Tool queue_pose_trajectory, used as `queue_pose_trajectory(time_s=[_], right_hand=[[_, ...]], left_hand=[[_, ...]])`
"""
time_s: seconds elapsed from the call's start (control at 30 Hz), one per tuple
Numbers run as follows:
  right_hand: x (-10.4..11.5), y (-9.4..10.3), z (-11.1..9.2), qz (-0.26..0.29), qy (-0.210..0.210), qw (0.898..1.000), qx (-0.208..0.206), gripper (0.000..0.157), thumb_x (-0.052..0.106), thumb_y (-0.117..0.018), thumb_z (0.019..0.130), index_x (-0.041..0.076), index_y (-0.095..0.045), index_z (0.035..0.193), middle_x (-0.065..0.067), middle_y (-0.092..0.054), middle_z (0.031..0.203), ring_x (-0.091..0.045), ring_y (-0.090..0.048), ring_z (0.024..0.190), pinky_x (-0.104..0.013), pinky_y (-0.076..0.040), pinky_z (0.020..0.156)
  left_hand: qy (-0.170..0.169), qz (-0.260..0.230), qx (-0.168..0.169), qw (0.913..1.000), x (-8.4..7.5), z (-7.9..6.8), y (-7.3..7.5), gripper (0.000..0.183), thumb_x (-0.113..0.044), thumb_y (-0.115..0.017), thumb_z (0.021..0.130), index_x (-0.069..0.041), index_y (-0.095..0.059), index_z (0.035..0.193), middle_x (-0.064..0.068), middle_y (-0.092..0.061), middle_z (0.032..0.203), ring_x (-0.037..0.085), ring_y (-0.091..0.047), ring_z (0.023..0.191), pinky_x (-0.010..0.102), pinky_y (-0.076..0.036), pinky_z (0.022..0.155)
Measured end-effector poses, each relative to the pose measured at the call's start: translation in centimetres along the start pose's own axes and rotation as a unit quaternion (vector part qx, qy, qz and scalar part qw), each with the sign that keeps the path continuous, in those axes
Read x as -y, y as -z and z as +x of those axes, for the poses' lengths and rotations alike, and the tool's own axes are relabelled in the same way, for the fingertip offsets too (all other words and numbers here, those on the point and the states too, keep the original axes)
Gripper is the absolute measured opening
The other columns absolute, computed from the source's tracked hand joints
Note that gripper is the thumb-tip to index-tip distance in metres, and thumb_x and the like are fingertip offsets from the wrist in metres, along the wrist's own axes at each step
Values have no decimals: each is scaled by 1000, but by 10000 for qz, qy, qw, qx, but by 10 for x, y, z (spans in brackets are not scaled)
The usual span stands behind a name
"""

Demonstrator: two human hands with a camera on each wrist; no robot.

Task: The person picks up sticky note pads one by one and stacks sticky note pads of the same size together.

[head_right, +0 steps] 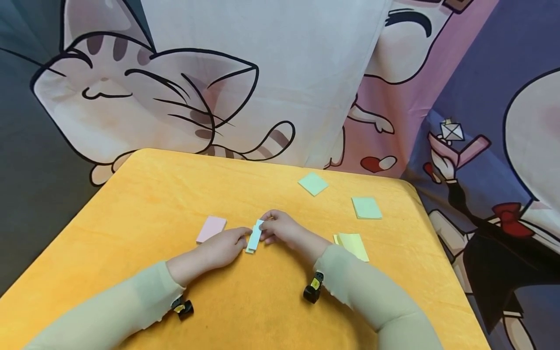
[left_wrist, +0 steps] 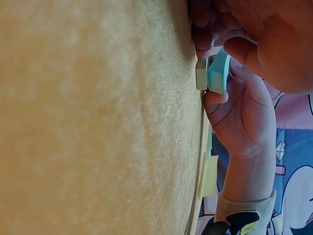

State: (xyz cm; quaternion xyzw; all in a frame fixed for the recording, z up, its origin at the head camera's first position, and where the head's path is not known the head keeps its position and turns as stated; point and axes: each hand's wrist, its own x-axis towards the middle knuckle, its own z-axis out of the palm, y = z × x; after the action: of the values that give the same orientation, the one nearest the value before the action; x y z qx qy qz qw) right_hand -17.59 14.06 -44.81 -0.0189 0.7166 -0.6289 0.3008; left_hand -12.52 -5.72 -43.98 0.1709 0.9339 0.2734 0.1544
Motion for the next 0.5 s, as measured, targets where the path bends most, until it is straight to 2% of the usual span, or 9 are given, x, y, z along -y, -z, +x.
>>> queue_pose_trajectory(time_s=[0.33,0.5], right_hand=[[2,-2,1,-175,-265,9990,-325,22,5,-56,98,-4,-55,117,-19,-67,85,-20,-68,68,-32,-58,64],[3,-1,3,-575,-233,9974,-354,19,6,-57,98,-4,-59,115,-17,-68,82,-19,-68,65,-30,-55,58]], left_hand=[[144,-173,18,9997,-4,2,-1,43,-24,-40,104,-8,-53,142,7,-57,140,23,-52,128,45,-42,103],[246,-177,-24,9995,-4,2,0,42,-27,-41,104,-11,-55,141,5,-60,136,18,-58,106,41,-45,91]])
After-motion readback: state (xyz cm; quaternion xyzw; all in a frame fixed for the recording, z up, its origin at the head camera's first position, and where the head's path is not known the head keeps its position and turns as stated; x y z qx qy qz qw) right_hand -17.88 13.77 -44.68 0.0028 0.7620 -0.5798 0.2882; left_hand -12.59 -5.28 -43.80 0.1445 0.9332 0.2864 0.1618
